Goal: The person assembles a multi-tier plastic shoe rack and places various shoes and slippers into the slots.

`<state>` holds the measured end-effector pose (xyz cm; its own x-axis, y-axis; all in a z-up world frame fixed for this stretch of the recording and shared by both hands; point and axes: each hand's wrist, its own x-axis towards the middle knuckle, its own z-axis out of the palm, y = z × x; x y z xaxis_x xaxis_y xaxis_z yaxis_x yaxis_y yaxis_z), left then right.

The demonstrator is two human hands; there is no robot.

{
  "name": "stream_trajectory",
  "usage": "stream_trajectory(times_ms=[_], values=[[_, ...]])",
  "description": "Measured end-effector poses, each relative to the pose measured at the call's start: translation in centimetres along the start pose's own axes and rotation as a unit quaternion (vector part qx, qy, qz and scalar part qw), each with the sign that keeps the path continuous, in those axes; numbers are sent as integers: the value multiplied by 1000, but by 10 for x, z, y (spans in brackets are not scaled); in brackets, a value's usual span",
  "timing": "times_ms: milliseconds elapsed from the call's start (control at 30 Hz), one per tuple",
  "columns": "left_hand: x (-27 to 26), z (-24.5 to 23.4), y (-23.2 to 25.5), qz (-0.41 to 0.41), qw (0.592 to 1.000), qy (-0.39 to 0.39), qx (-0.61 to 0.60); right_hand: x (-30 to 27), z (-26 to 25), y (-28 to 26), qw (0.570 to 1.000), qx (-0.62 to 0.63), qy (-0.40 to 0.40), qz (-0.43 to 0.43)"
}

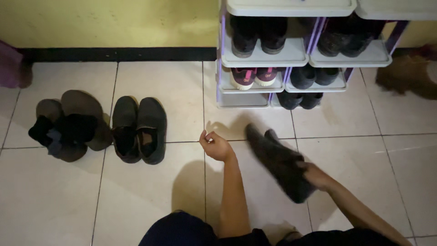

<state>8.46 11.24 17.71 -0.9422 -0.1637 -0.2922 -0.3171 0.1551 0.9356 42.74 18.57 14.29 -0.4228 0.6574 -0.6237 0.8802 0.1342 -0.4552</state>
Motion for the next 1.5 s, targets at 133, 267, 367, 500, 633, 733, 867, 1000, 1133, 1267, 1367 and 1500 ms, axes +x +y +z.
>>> stream_trajectory(times_ms=[133, 267, 367, 500, 633, 733, 867, 1000, 1133, 1267, 1367, 1500], values=[[8, 0, -1, 14, 997, -9, -71, 44, 23, -8, 995, -46, 80, -44], [12, -2, -5, 45, 995, 1, -86, 102, 19, -30, 985, -102, 130, -42], [17, -8, -3, 60, 995, 2, -81, 145, 12, -63, 947, -86, 271, -151], [25, -11, 2, 28, 995, -3, -97, 197, 1, -110, 962, -78, 261, -10], [38, -11, 4, -33, 995, 19, -95, 250, -4, -153, 952, -51, 302, 22], [49, -12, 1, -53, 994, 25, -95, 284, -7, -178, 943, -76, 316, 74], [69, -17, -8, -40, 995, 41, -82, 311, -4, -193, 935, -71, 327, 116], [81, -13, -12, -34, 997, 75, -12, 323, 5, -198, 914, -89, 386, 85], [85, -20, -13, -60, 997, 55, -3, 337, 6, -205, 915, -71, 392, 65], [96, -22, -14, -68, 996, 56, -20, 343, -12, -202, 918, -87, 386, 22], [97, -21, -12, -64, 996, 56, -23, 339, -13, -197, 911, -123, 392, -38], [95, -20, 3, -64, 997, 41, -30, 329, 24, -203, 856, -194, 470, -96]])
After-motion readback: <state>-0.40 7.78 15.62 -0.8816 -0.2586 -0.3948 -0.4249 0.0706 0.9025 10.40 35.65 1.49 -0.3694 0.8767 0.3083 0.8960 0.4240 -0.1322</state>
